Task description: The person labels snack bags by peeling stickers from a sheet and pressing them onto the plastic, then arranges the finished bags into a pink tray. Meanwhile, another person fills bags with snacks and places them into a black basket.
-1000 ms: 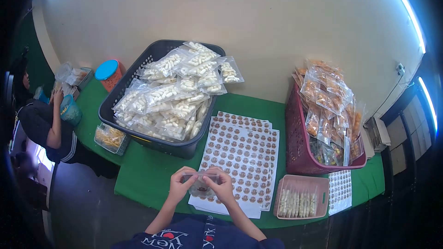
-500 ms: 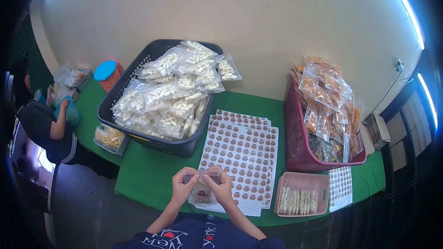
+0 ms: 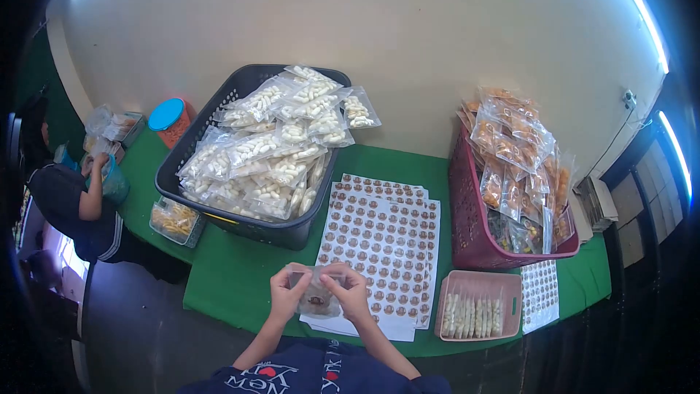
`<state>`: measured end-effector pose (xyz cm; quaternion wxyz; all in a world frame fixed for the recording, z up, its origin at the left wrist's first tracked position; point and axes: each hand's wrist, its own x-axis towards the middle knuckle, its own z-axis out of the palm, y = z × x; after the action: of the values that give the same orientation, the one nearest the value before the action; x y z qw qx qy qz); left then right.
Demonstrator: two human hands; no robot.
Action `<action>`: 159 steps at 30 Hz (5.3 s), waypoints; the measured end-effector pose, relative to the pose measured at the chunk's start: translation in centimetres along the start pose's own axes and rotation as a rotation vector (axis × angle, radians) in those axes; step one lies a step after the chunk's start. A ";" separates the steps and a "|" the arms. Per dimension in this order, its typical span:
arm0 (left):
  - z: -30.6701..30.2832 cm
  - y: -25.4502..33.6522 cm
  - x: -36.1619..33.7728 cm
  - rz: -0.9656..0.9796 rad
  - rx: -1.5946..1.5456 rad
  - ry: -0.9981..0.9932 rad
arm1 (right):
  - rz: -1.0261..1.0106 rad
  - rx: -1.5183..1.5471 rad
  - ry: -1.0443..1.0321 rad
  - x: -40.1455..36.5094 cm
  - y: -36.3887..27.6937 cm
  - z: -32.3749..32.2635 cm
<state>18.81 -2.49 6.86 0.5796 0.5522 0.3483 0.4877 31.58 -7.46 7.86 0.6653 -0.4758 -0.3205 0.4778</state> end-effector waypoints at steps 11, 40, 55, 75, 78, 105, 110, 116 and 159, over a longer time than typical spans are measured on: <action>0.2 0.7 0.3 0.039 0.050 -0.116 | -0.122 -0.051 -0.005 0.1 0.2 -0.3; -0.7 -0.4 0.4 -0.028 -0.095 -0.048 | -0.094 0.018 0.080 0.3 0.7 -1.4; -0.3 -0.7 0.6 0.098 0.114 -0.009 | -0.182 -0.052 0.119 0.2 0.7 -1.8; 0.1 -2.6 0.2 0.004 -0.032 -0.039 | -0.154 -0.098 0.140 0.3 1.5 -1.6; 0.3 -1.8 0.5 0.096 0.126 0.048 | -0.204 -0.200 0.246 -0.1 1.7 -1.2; 0.6 -0.9 -0.6 -0.142 -0.125 -0.117 | -0.207 -0.224 0.101 -0.4 1.8 -2.0; 0.2 -0.8 -0.7 -0.086 -0.055 -0.060 | -0.118 -0.184 0.009 -0.5 1.3 -2.0; -0.2 -0.8 -1.0 -0.008 -0.068 -0.114 | -0.232 -0.366 0.046 -0.3 1.4 -2.5; 5.3 -1.6 -7.3 -0.305 0.045 -0.088 | 0.168 -0.013 -0.160 -5.4 -1.3 -9.4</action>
<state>22.05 -10.85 5.06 0.6492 0.5266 0.4130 0.3615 38.41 -15.72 6.01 0.5922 -0.4657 -0.3347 0.5661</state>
